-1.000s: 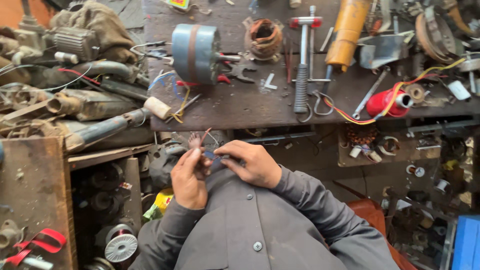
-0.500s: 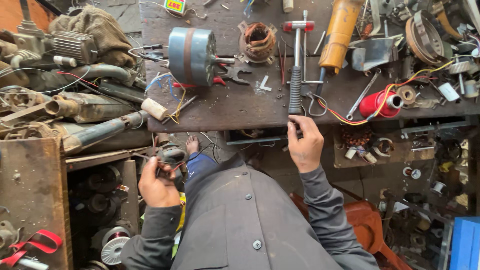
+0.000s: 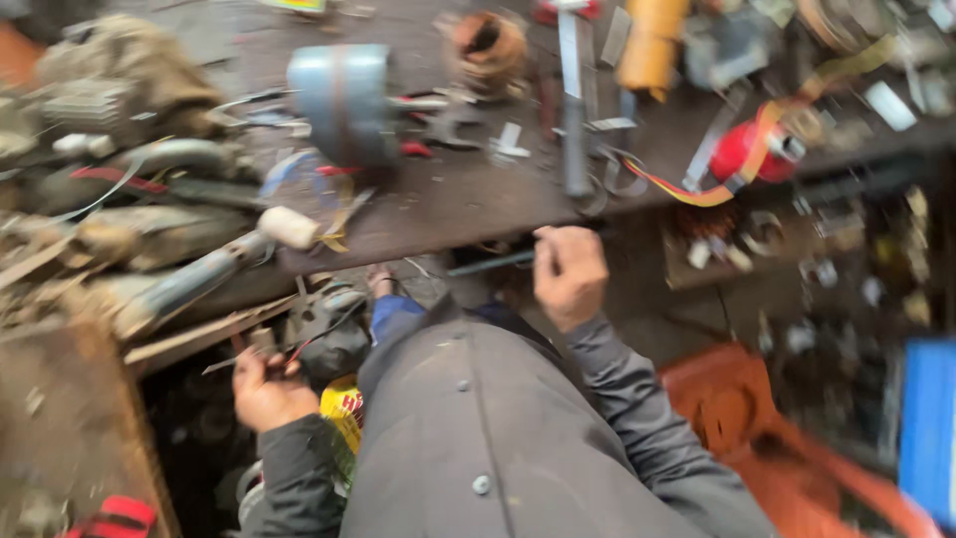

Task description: The person strips and twists wires, then uses a T-handle wrench to tighten a nut on an electric motor rotor. They remove the rotor from the stator, inspect the copper windings, and use pliers to adjust wires on the stator assembly.

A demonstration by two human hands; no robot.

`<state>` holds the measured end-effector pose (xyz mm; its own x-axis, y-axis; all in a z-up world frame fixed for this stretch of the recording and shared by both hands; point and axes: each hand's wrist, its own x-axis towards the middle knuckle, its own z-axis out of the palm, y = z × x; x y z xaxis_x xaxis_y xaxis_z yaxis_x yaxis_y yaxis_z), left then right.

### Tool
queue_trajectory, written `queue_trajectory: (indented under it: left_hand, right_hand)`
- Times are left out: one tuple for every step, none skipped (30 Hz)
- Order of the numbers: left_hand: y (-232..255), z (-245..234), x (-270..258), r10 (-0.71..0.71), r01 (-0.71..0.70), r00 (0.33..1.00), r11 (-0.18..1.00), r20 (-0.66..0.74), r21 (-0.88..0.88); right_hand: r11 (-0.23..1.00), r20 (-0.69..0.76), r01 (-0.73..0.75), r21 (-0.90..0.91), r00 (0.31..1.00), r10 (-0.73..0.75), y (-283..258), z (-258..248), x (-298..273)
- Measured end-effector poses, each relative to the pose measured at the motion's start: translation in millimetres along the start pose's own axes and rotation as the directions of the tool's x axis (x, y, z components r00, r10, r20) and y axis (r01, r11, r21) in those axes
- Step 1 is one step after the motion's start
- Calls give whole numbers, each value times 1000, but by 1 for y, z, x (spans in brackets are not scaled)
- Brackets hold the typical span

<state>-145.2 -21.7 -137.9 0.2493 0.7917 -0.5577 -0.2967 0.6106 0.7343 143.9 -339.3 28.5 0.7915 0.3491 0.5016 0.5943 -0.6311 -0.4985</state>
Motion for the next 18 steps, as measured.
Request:
queue_trajectory:
  left_hand:
    - [0, -3, 1, -10, 11, 999, 1000, 46, -18]
    - [0, -6, 3, -23, 24, 999, 1000, 29, -9]
    - [0, -8, 3, -26, 26, 1000, 1000, 4, -10]
    - [1, -10, 3, -42, 42, 999, 999, 30, -22]
    - [2, -13, 2, -48, 50, 998, 998, 51, -39]
    - [2, -14, 3, -54, 59, 996, 997, 72, -56]
    - [3, -14, 2, -62, 68, 995, 995, 83, -69]
    - [4, -12, 1, -70, 77, 993, 994, 94, -81]
    - [5, -12, 0, -68, 78, 993, 992, 97, -97]
    - [6, -11, 1, -55, 60, 994, 997, 99, -55]
    - [7, -11, 1, -37, 39, 995, 999, 96, -18]
    - [7, -11, 2, -19, 18, 995, 1000, 94, 19]
    - [6, -11, 1, -16, 12, 996, 999, 93, 37]
    - [6, -7, 2, -12, 7, 996, 998, 93, 55]
    - [5, -6, -1, 2, -7, 997, 998, 78, 63]
    - [3, -5, -3, 8, -13, 998, 996, 57, 89]
    - [1, -3, -4, 22, -25, 999, 994, 31, 108]
    - [0, -4, -7, 35, -35, 999, 991, 4, 127]
  right_hand:
    - [998, 69, -42, 43, 997, 39, 4, -2, -21]
    - [992, 136, -88, 86, 988, 76, 12, -5, -45]
    - [993, 207, -115, -17, 971, 116, 31, -7, -63]
    - [983, 274, -137, -121, 947, 165, 53, -6, -84]
    - [966, 339, -145, -213, 917, 212, 78, -3, -106]
    - [894, 293, -321, -312, 863, 412, 108, 0, -124]
    - [788, 233, -477, -388, 777, 585, 131, 0, -123]
    - [707, 141, -592, -387, 720, 679, 154, -4, -119]
    - [622, 61, -690, -369, 650, 757, 174, -7, -109]
    - [655, -76, -677, -336, 713, 698, 188, -8, -96]
    - [694, -207, -651, -308, 757, 619, 199, -10, -80]
    - [728, -301, -624, -285, 779, 550, 205, -10, -62]
    - [691, -275, -663, -287, 748, 604, 209, -10, -45]
    - [633, -214, -715, -298, 696, 685, 210, -9, -30]
    - [552, -97, -757, -350, 616, 782, 210, -10, -20]
    - [482, 35, -764, -429, 520, 854, 208, -10, -14]
    - [515, 95, -719, -467, 537, 838, 206, -9, -8]
    - [601, 131, -641, -477, 625, 770, 203, -12, -12]
